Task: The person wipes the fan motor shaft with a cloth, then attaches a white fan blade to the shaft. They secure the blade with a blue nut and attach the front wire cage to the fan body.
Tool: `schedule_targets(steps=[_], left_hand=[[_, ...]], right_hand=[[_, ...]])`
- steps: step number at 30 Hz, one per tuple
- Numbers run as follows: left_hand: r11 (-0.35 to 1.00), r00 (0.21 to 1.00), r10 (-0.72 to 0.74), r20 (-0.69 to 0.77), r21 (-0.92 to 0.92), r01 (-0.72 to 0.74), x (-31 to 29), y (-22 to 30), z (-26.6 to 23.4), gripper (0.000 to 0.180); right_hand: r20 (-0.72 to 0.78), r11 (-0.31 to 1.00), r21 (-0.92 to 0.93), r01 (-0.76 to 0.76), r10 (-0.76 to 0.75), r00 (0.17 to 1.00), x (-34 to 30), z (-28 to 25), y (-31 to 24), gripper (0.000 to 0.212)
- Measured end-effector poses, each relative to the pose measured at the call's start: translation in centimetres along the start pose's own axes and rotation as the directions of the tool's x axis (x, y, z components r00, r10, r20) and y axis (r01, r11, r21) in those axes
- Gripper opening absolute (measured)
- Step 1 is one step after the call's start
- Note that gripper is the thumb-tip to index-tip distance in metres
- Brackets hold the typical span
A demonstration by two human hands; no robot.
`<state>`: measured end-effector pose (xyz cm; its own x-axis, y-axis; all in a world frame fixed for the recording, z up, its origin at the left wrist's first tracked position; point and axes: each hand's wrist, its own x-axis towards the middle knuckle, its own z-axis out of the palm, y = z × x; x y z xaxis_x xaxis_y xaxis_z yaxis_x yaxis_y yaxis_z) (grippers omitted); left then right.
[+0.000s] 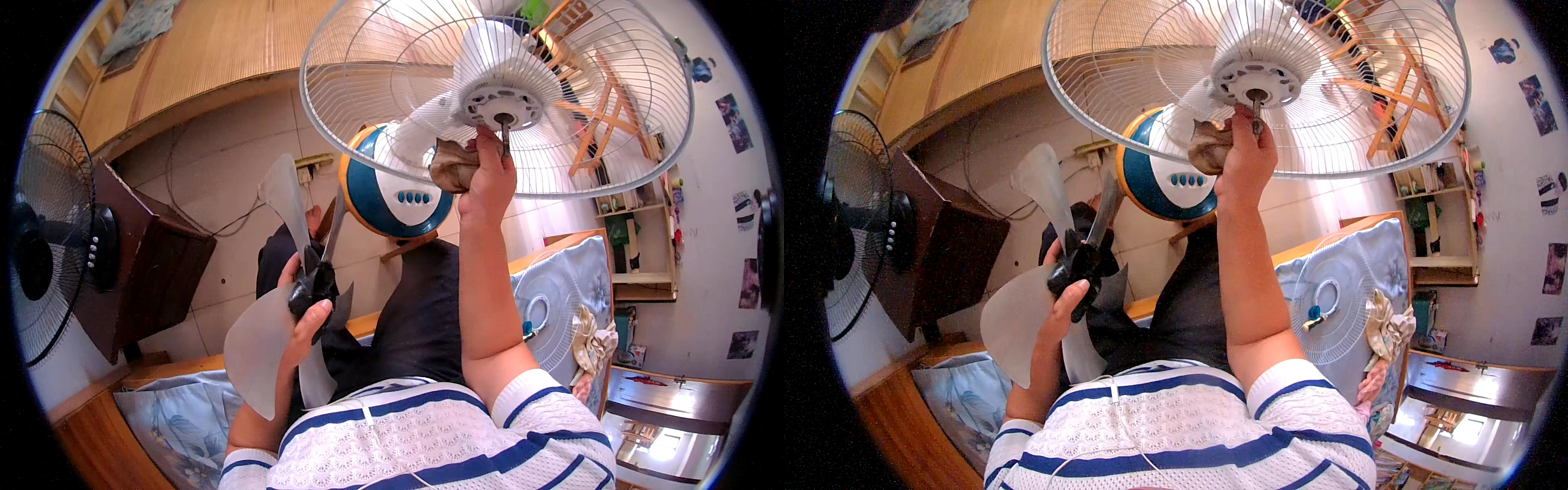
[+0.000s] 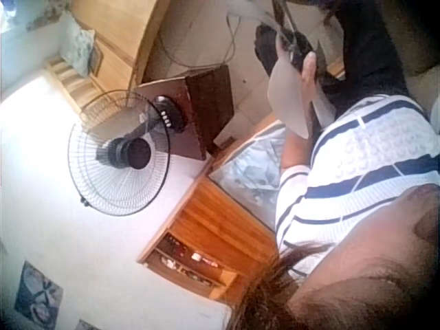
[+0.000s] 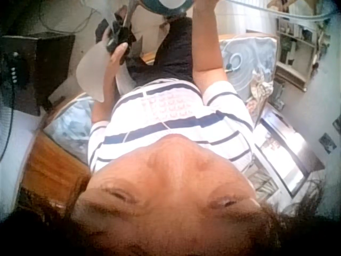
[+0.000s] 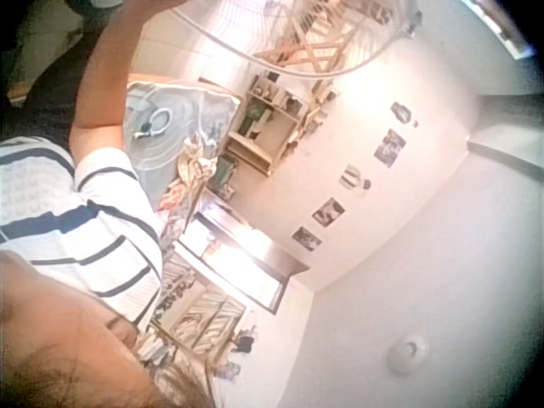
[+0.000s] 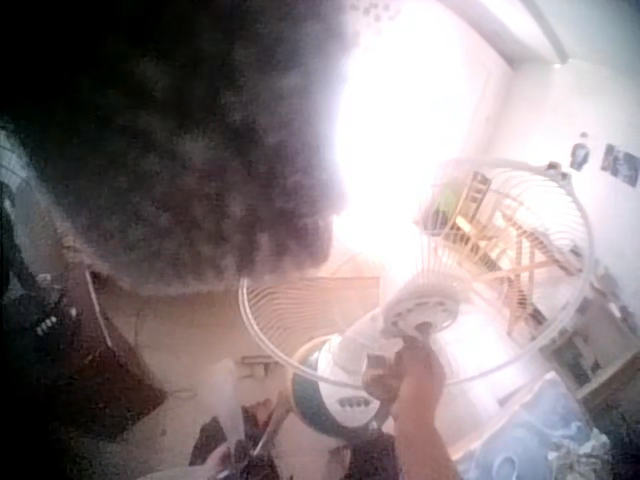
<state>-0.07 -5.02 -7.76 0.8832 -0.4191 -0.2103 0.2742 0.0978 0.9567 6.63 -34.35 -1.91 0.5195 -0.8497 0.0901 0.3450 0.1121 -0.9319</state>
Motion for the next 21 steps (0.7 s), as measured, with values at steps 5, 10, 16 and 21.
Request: schedule_targets(steps=[5,10,16,21], left_hand=[[1.000,1.000,0.014,-0.007,-0.008,-0.014,0.1,-0.2,-0.1,0.085],[0.999,1.000,0.007,-0.009,-0.040,-0.008,0.1,-0.3,-0.4,0.085],[0.999,0.998,0.011,0.057,-0.047,-0.008,0.3,-0.7,-1.5,0.085],[0.997,1.000,-0.021,-0.009,-0.077,0.021,0.0,-0.1,-1.0,0.083]], right_hand=[[-0.060,0.992,0.091,-0.087,0.093,0.994,0.4,0.3,0.1,0.015],[-0.050,0.989,0.085,-0.122,0.127,0.991,0.9,0.5,0.0,0.021],[-0.072,0.983,0.092,-0.161,0.168,0.983,1.5,0.4,-0.1,0.023],[-0.089,0.982,0.087,-0.168,0.176,0.980,1.6,0.7,0.2,0.023]])
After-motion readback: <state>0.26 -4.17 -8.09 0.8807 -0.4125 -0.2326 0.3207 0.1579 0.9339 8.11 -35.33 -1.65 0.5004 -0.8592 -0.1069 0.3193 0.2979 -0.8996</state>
